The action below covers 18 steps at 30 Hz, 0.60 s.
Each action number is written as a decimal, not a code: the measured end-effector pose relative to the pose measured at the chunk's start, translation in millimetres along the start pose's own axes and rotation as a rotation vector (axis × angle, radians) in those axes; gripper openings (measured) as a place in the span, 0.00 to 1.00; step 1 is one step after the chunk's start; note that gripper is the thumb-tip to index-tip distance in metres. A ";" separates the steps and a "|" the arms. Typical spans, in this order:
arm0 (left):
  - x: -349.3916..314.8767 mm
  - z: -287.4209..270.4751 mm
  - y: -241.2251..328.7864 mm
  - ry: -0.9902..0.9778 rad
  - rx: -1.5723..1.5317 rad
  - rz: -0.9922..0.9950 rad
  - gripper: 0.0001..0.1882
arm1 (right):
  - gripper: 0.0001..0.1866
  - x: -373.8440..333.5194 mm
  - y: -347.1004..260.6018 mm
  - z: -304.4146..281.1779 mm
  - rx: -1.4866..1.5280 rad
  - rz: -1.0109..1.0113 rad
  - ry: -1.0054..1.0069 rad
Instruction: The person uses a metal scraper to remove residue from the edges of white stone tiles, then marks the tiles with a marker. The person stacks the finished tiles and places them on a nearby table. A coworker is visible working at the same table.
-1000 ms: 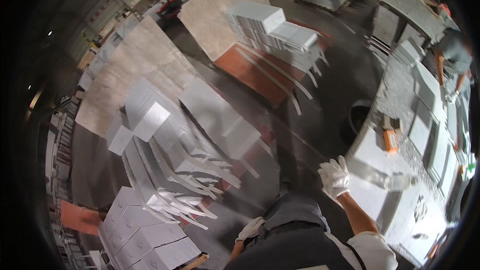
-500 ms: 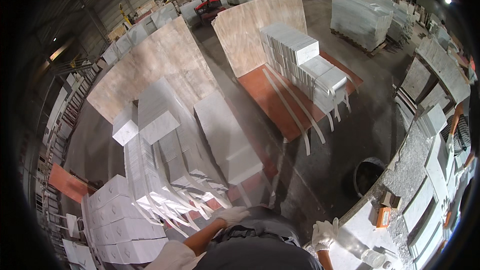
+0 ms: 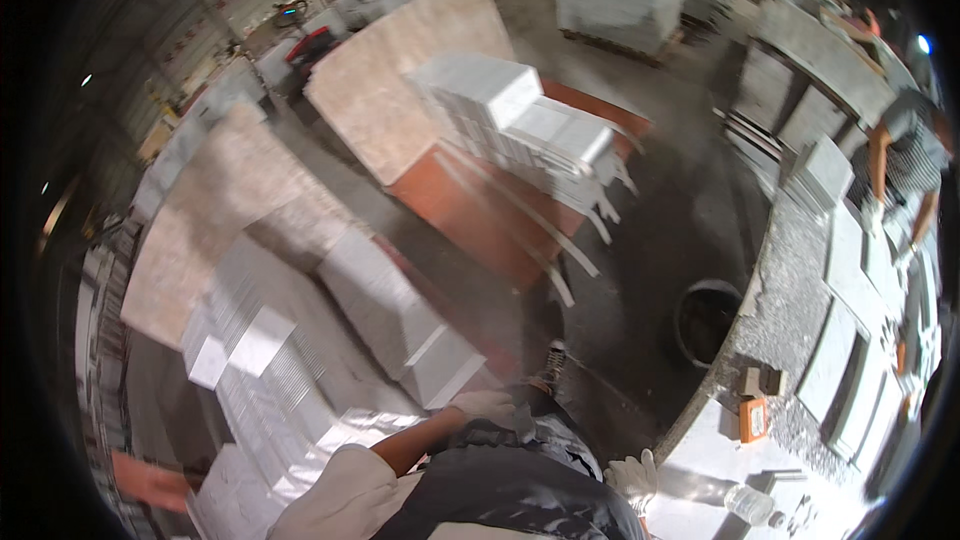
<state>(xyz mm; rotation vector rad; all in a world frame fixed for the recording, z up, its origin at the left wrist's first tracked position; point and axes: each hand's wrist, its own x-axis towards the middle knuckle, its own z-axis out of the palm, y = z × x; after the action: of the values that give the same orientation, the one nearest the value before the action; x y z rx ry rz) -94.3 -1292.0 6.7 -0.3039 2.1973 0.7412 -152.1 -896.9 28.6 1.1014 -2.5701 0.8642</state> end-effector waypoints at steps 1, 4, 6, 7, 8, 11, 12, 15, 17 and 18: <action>26.9 -8.9 -7.5 -0.032 0.099 0.122 0.22 | 0.05 -1.6 4.9 2.4 -0.019 0.022 -0.031; 93.9 -39.9 -26.9 0.083 0.432 0.534 0.14 | 0.04 -9.7 15.0 9.4 -0.185 0.036 -0.184; 120.4 -67.6 -32.4 0.098 0.344 0.362 0.15 | 0.04 -11.7 21.4 15.9 -0.306 0.014 -0.267; 136.2 -90.1 -34.7 0.114 0.351 0.502 0.15 | 0.04 -12.4 19.4 21.8 -0.419 0.063 -0.486; 142.2 -108.6 -36.7 0.161 0.250 0.528 0.14 | 0.06 -10.9 19.5 27.5 -0.425 0.123 -0.614; 160.5 -162.9 -31.0 0.124 0.120 0.401 0.20 | 0.08 11.4 43.1 50.1 -0.292 0.409 -0.911; 166.9 -180.5 -28.4 0.056 0.048 0.264 0.21 | 0.09 23.2 57.6 58.0 -0.207 0.544 -0.932; 185.9 -227.7 -18.6 -0.001 -0.023 0.101 0.25 | 0.11 67.8 106.2 81.0 0.014 0.990 -0.892; 202.2 -254.4 -13.4 0.012 -0.066 0.121 0.24 | 0.12 96.4 135.9 92.8 0.108 1.185 -0.833; 213.9 -266.7 -10.3 0.051 -0.046 0.232 0.24 | 0.13 109.6 150.9 98.2 0.139 1.246 -0.812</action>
<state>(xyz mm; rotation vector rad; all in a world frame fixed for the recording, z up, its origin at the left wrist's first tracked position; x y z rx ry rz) -393.9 -1455.3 -17.1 -0.0921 2.2907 0.9200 -333.4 -937.1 -71.1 -0.4709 -3.9172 0.8666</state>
